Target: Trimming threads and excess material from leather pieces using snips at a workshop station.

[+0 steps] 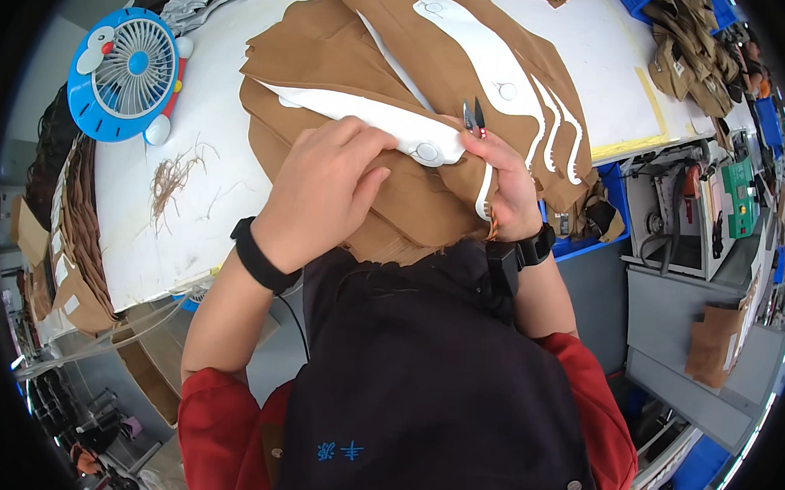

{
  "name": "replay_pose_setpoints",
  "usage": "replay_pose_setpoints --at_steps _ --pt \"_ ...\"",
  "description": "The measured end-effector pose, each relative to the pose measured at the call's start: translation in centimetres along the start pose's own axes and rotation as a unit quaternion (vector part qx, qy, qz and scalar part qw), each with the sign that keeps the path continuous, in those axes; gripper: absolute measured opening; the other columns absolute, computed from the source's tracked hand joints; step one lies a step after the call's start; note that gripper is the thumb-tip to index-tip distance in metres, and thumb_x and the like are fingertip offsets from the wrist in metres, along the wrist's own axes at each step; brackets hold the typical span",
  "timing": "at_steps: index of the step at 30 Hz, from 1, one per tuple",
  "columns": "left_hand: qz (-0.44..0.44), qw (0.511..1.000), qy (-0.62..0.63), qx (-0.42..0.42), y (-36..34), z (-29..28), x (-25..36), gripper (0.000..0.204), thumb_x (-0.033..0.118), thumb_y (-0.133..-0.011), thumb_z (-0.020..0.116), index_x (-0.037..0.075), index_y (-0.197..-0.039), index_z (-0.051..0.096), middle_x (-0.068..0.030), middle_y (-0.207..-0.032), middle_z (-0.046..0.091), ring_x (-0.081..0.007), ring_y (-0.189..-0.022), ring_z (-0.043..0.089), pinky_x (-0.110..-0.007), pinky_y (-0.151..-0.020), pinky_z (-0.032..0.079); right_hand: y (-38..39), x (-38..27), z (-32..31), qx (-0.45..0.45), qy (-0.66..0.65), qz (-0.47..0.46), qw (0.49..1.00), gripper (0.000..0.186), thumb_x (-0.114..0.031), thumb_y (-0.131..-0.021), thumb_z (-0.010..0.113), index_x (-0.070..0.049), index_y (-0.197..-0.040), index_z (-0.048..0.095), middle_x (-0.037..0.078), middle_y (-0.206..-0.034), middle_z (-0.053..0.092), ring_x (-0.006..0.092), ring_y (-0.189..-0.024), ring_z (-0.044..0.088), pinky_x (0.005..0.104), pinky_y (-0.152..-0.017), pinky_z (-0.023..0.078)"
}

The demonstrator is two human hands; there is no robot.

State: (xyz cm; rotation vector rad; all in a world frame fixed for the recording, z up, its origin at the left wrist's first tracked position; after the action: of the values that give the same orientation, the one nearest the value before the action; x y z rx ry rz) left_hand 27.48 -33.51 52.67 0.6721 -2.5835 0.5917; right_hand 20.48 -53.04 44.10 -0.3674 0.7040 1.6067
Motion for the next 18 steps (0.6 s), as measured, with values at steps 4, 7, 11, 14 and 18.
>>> replay_pose_setpoints --at_steps 4,7,11,14,18 --pt "0.048 0.999 0.008 0.014 -1.9 0.1 0.1 0.024 0.002 -0.08 0.068 0.004 -0.104 0.063 -0.0114 -0.1 0.061 -0.0322 -0.095 0.058 -0.04 -0.087 0.045 -0.6 0.1 -0.5 -0.011 -0.03 0.008 0.999 0.042 -0.014 -0.099 0.053 0.007 -0.136 0.05 0.014 -0.128 0.061 0.0163 -0.11 0.063 0.0285 -0.095 0.049" --pt "0.097 0.993 -0.054 -0.048 -3.8 0.1 -1.4 0.028 0.0 -0.078 0.069 0.004 -0.104 0.063 -0.0109 -0.102 0.061 -0.0321 -0.097 0.058 -0.04 -0.086 0.046 -0.6 -0.1 0.1 -0.038 -0.042 0.015 0.998 0.043 -0.013 -0.099 0.051 0.007 -0.137 0.049 0.014 -0.127 0.062 0.0168 -0.112 0.062 0.0294 -0.096 0.049" --pt "0.069 0.986 0.078 -0.132 -4.5 1.3 -2.9 0.027 -0.001 -0.076 0.072 0.005 -0.101 0.062 -0.0089 -0.103 0.059 -0.0315 -0.099 0.056 -0.04 -0.084 0.049 -0.1 0.1 0.7 0.019 -0.026 -0.02 0.999 0.041 -0.012 -0.098 0.053 0.003 -0.136 0.052 0.011 -0.121 0.063 0.0122 -0.103 0.062 0.0259 -0.09 0.049" --pt "0.052 0.983 0.061 -0.164 -4.2 1.4 -3.1 0.029 -0.002 -0.076 0.073 0.006 -0.101 0.062 -0.0084 -0.101 0.058 -0.0311 -0.099 0.056 -0.039 -0.084 0.049 0.8 -0.8 0.9 0.103 0.278 -0.207 0.933 0.031 -0.003 -0.093 0.057 -0.003 -0.123 0.063 0.003 -0.094 0.065 0.0048 -0.079 0.053 0.0211 -0.071 0.042" --pt "0.058 0.981 0.081 -0.166 -4.6 1.8 -3.8 0.027 0.0 -0.076 0.072 0.007 -0.1 0.062 -0.0069 -0.101 0.057 -0.029 -0.099 0.056 -0.038 -0.083 0.048 0.7 -2.2 1.9 0.125 0.615 -0.351 0.695 0.024 -0.005 -0.091 0.057 -0.004 -0.115 0.061 0.014 -0.071 0.062 0.0261 -0.062 0.063 0.0364 -0.056 0.045"
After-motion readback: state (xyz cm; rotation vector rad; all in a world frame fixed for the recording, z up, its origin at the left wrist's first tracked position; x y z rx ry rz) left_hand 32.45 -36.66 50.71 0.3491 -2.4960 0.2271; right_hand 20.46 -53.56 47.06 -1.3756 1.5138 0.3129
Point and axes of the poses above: each hand's wrist, its own y-axis away from the middle knuckle, its own z-axis out of the palm, x = y × z, the point moved 3 cm from there along -y, towards the middle knuckle
